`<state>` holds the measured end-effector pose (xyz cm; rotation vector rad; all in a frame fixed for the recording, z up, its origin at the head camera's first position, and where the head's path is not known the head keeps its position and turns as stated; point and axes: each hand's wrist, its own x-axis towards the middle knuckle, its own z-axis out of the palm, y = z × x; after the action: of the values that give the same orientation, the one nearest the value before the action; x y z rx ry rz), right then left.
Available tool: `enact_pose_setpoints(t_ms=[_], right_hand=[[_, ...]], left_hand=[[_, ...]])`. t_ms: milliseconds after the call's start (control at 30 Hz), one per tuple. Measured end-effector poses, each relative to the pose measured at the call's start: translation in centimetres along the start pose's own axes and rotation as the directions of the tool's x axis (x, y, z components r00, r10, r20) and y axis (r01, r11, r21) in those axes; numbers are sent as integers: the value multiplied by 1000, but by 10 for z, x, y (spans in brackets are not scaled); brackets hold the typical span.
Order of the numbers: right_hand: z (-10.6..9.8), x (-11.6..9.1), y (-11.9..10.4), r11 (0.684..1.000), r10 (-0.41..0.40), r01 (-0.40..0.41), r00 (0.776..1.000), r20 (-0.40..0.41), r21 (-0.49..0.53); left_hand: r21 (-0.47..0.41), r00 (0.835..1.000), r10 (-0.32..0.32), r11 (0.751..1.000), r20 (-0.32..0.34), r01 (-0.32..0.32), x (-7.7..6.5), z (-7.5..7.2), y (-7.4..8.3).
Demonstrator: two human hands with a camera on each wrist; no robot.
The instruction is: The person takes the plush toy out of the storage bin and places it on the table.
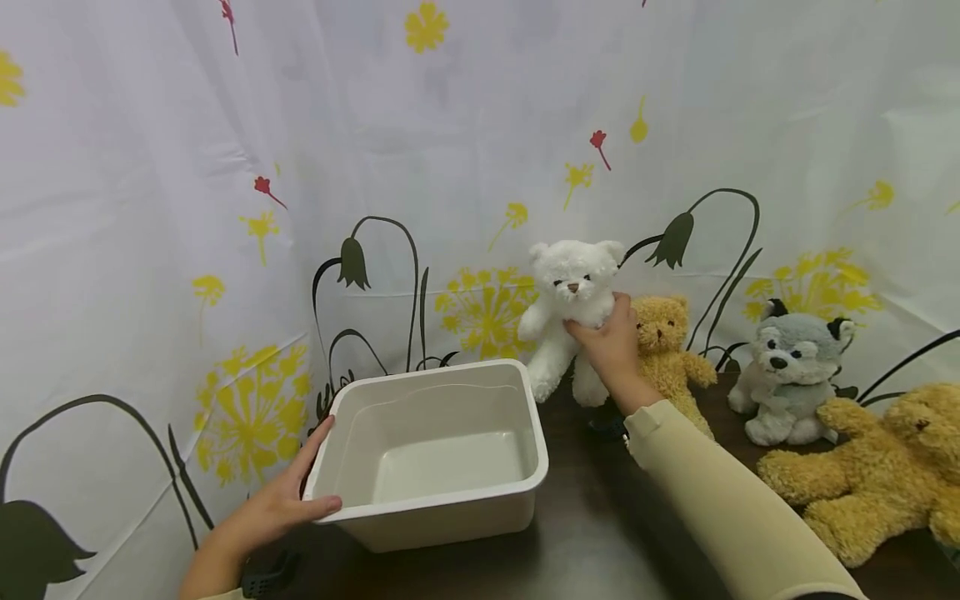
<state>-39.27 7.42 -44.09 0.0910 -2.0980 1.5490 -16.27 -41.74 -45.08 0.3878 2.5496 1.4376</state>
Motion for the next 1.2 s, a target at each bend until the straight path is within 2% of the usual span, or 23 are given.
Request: enact_pose_setpoints(t_ms=[167,333,600,700,833,1033,1200], right_hand=[[11,-10,13,1000,5,-4,997,75,-16],[16,-21,25,994,85,-73,985,147,-85],[21,-28,42,975,107,-73,983,152,-210],[22,-28,45,969,130,-83,973,191,-235],[22,-30,49,967,173,-115,952,253,-228],[22,-35,60,964,192,-134,948,252,-231],[24,-37,64,953,218,-149,941,259,-263]], left_hand=[[41,999,7,999,-43,-5,-5,-10,-4],[37,997,44,998,-62,-42,-5,-20,-9],[-29,997,61,998,-52,-63,3,-34,-18],[-39,995,81,996,-53,-83,7,-39,-21],[-39,994,90,995,-61,-93,12,-43,-24],[-106,996,64,992,-57,-70,18,-45,-29],[-120,997,55,991,-51,-61,21,-46,-33]])
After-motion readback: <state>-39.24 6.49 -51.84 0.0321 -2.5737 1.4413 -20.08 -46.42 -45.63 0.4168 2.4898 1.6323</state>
